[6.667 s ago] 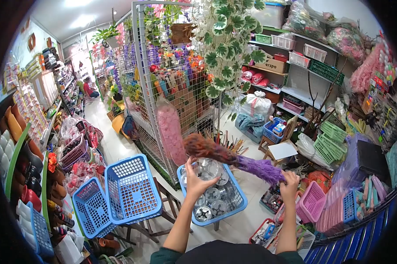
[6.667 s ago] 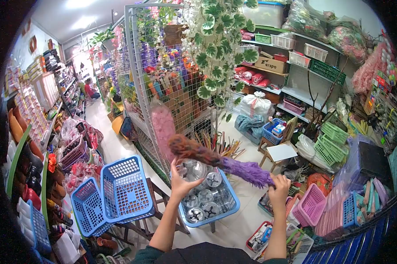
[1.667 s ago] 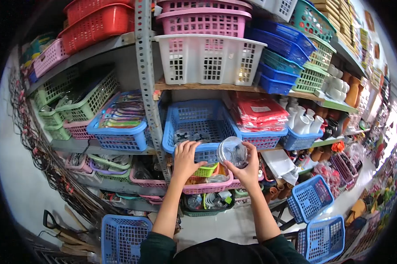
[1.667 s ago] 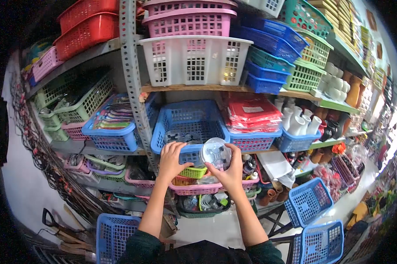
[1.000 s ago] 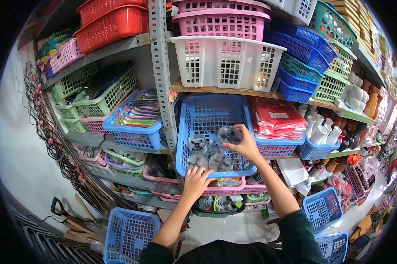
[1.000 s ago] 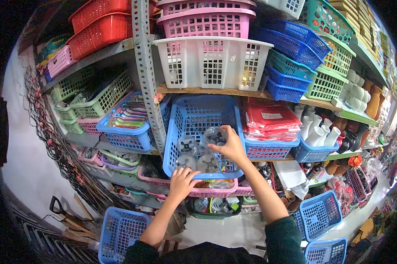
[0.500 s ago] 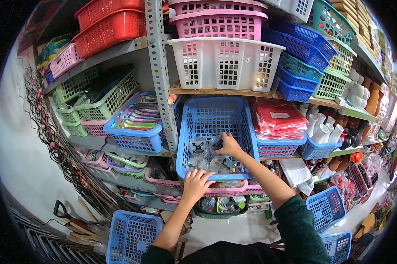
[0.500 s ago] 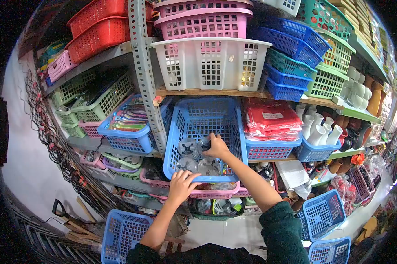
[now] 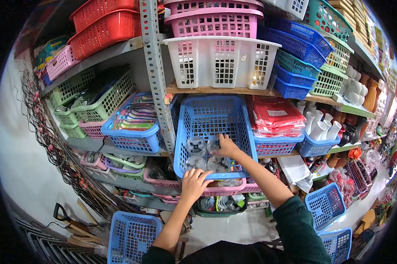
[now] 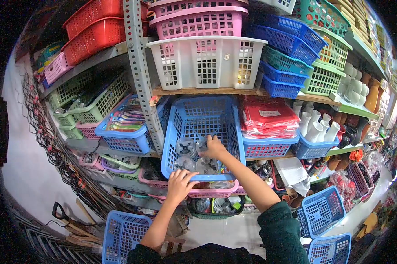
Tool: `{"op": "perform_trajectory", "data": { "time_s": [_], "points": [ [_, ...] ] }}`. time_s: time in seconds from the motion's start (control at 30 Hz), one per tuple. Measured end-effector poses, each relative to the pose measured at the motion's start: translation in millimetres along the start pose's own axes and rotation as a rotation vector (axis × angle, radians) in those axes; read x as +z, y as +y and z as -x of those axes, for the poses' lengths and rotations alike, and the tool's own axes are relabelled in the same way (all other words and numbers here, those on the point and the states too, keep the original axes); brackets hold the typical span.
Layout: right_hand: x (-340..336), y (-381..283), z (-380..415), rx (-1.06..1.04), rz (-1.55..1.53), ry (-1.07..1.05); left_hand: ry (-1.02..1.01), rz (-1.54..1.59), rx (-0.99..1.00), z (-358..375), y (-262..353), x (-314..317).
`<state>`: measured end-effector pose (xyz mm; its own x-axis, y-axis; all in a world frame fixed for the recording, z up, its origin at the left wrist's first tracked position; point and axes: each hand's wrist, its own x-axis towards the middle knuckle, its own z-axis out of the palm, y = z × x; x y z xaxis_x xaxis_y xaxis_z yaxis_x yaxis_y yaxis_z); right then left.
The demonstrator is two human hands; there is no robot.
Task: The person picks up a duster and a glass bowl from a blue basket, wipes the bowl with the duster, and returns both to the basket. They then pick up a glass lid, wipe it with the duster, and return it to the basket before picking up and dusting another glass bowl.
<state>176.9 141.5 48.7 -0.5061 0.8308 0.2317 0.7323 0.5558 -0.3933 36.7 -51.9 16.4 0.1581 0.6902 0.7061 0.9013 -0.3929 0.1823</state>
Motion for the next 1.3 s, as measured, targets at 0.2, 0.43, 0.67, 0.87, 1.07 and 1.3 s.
{"op": "perform_trajectory", "data": {
  "time_s": [0.2,0.43,0.67,0.87,1.07,1.3],
  "points": [
    [-20.4,-52.9,48.4,-0.292,0.009,0.134,0.012,-0.003,0.009,-6.5,-4.6,-3.3],
    [-34.8,-88.2,93.5,-0.341,0.130,0.272,0.003,-0.057,0.021,-28.9,-14.4,-8.1],
    [-29.7,-32.6,96.4,-0.311,0.253,0.547,-0.004,-0.109,0.089,-57.5,-25.6,-1.5],
    [-28.2,-1.4,90.3,-0.469,0.319,0.619,-0.016,-0.145,0.054,-70.6,-32.3,10.4],
    [-21.7,-10.0,108.2,-0.363,0.218,0.616,0.141,-0.140,-0.013,-60.5,-18.2,16.5],
    [-6.3,-14.6,161.1,-0.191,-0.141,0.637,0.203,0.159,-0.107,-18.2,13.8,48.0]
  ]
}}
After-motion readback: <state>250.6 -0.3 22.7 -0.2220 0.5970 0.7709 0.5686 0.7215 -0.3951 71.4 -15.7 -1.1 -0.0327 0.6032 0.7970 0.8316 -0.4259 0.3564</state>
